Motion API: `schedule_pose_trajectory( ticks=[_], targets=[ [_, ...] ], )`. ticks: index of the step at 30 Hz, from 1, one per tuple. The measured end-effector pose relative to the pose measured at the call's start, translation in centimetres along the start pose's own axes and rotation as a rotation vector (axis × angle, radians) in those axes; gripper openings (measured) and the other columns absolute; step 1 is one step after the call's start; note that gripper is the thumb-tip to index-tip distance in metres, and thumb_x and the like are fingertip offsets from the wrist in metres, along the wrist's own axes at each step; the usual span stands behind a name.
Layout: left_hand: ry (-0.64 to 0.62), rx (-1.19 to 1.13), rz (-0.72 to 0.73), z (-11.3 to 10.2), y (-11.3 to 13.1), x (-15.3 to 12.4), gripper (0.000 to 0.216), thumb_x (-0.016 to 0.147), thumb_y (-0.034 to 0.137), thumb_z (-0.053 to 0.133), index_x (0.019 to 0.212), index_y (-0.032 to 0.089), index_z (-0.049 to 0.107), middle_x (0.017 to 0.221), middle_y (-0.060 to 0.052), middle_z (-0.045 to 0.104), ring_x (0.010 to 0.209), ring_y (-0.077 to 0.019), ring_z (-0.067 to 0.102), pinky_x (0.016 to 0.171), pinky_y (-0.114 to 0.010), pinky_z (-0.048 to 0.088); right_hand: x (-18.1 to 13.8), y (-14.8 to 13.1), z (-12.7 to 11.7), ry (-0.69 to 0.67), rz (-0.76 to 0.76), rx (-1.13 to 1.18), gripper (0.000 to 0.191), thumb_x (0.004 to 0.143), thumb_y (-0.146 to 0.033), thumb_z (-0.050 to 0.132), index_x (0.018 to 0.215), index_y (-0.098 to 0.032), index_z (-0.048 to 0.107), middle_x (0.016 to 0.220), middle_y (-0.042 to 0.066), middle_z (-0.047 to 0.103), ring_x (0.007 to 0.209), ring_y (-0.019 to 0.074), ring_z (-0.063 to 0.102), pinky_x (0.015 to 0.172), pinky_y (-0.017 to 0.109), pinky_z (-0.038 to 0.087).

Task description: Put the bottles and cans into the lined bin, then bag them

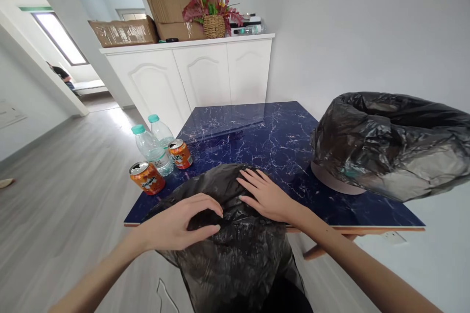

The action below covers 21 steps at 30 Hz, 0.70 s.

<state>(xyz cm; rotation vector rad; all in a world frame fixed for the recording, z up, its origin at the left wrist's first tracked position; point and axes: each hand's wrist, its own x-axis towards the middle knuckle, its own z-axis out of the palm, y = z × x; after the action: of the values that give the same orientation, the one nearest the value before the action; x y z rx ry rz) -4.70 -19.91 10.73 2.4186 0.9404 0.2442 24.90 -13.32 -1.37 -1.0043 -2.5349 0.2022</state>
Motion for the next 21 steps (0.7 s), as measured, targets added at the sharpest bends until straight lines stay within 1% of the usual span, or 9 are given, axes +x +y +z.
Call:
schedule_pose_trajectory(
  ticks=[2, 4, 8, 11, 14, 16, 18, 19, 21],
  targets=[
    [0.031, 0.104, -0.040, 1.4, -0.6, 1.0, 0.021, 0.105, 0.034, 0.061, 0.124, 0.027, 0.067, 0.128, -0.008, 0.072, 0.120, -0.0246, 0.069, 0.107, -0.040, 0.057, -0.1, 0.2, 0.9, -0.071, 0.078, -0.023, 0.071, 0.113, -0.064, 0.029, 0.170, -0.022, 0.040, 0.178, 0.009, 0.029, 0.167, 0.0323, 0.025, 0.136, 0.060, 0.023],
    [0.085, 0.207, -0.045, 2.8, -1.1, 1.9, 0.020, 0.105, 0.034, 0.062, 0.122, 0.024, 0.067, 0.130, -0.010, 0.071, 0.123, -0.0275, 0.068, 0.109, -0.045, 0.056, -0.3, 0.4, 1.3, -0.121, 0.172, -0.043, 0.077, 0.112, -0.069, 0.020, 0.172, -0.023, 0.034, 0.180, 0.007, 0.022, 0.168, 0.0306, 0.019, 0.137, 0.059, 0.018],
    [0.181, 0.344, -0.025, 5.0, -1.1, 4.0, 0.030, 0.106, 0.039, 0.061, 0.131, 0.021, 0.065, 0.144, -0.014, 0.067, 0.140, -0.0327, 0.059, 0.120, -0.052, 0.048, -0.8, 1.6, 1.2, -0.156, 0.372, -0.113, 0.086, 0.108, -0.074, 0.011, 0.174, -0.021, 0.027, 0.182, 0.007, 0.016, 0.170, 0.0303, 0.013, 0.138, 0.057, 0.010],
    [0.167, 0.389, -0.051, 6.6, -1.1, 6.2, 0.054, 0.110, 0.054, 0.051, 0.148, 0.016, 0.057, 0.160, -0.019, 0.057, 0.155, -0.0363, 0.046, 0.127, -0.055, 0.041, -0.7, 2.7, 0.7, -0.174, 0.565, -0.188, 0.089, 0.108, -0.074, 0.010, 0.175, -0.017, 0.023, 0.182, 0.011, 0.013, 0.170, 0.0333, 0.011, 0.136, 0.062, 0.008],
    [0.093, 0.405, -0.068, 7.8, -2.8, 7.6, 0.071, 0.112, 0.064, 0.034, 0.164, 0.017, 0.044, 0.172, -0.017, 0.043, 0.162, -0.0351, 0.036, 0.131, -0.054, 0.034, -0.9, 3.4, 0.1, -0.212, 0.729, -0.235, 0.091, 0.107, -0.075, 0.011, 0.175, -0.016, 0.020, 0.182, 0.013, 0.012, 0.169, 0.0358, 0.011, 0.134, 0.067, 0.009],
    [0.052, 0.448, -0.054, 7.8, -5.0, 7.4, 0.073, 0.112, 0.067, 0.030, 0.169, 0.023, 0.039, 0.177, -0.012, 0.035, 0.165, -0.0345, 0.029, 0.133, -0.055, 0.029, -1.5, 3.7, -0.2, -0.234, 0.772, -0.246, 0.094, 0.106, -0.078, 0.012, 0.175, -0.015, 0.020, 0.182, 0.014, 0.013, 0.169, 0.0377, 0.013, 0.133, 0.069, 0.010],
    [0.037, 0.527, -0.063, 7.2, -7.4, 6.3, 0.073, 0.111, 0.068, 0.028, 0.170, 0.025, 0.038, 0.178, -0.010, 0.032, 0.166, -0.0355, 0.026, 0.133, -0.055, 0.027, -2.5, 3.7, -0.4, -0.224, 0.780, -0.257, 0.098, 0.104, -0.080, 0.013, 0.175, -0.012, 0.023, 0.181, 0.016, 0.017, 0.168, 0.0402, 0.016, 0.133, 0.070, 0.010],
    [0.055, 0.573, -0.090, 6.6, -8.5, 5.6, 0.073, 0.112, 0.067, 0.027, 0.169, 0.023, 0.039, 0.177, -0.012, 0.035, 0.165, -0.0364, 0.029, 0.132, -0.056, 0.029, -3.0, 3.6, -0.4, -0.207, 0.781, -0.267, 0.101, 0.104, -0.080, 0.013, 0.174, -0.009, 0.026, 0.180, 0.019, 0.020, 0.167, 0.0422, 0.018, 0.132, 0.070, 0.010],
    [0.140, 0.659, -0.167, 5.4, -9.8, 4.5, 0.072, 0.113, 0.063, 0.028, 0.163, 0.016, 0.049, 0.170, -0.019, 0.046, 0.160, -0.0391, 0.039, 0.129, -0.058, 0.033, -3.8, 3.2, -0.3, -0.155, 0.789, -0.308, 0.108, 0.102, -0.082, 0.014, 0.168, 0.001, 0.036, 0.174, 0.028, 0.032, 0.163, 0.0479, 0.026, 0.132, 0.069, 0.012]
  ],
)
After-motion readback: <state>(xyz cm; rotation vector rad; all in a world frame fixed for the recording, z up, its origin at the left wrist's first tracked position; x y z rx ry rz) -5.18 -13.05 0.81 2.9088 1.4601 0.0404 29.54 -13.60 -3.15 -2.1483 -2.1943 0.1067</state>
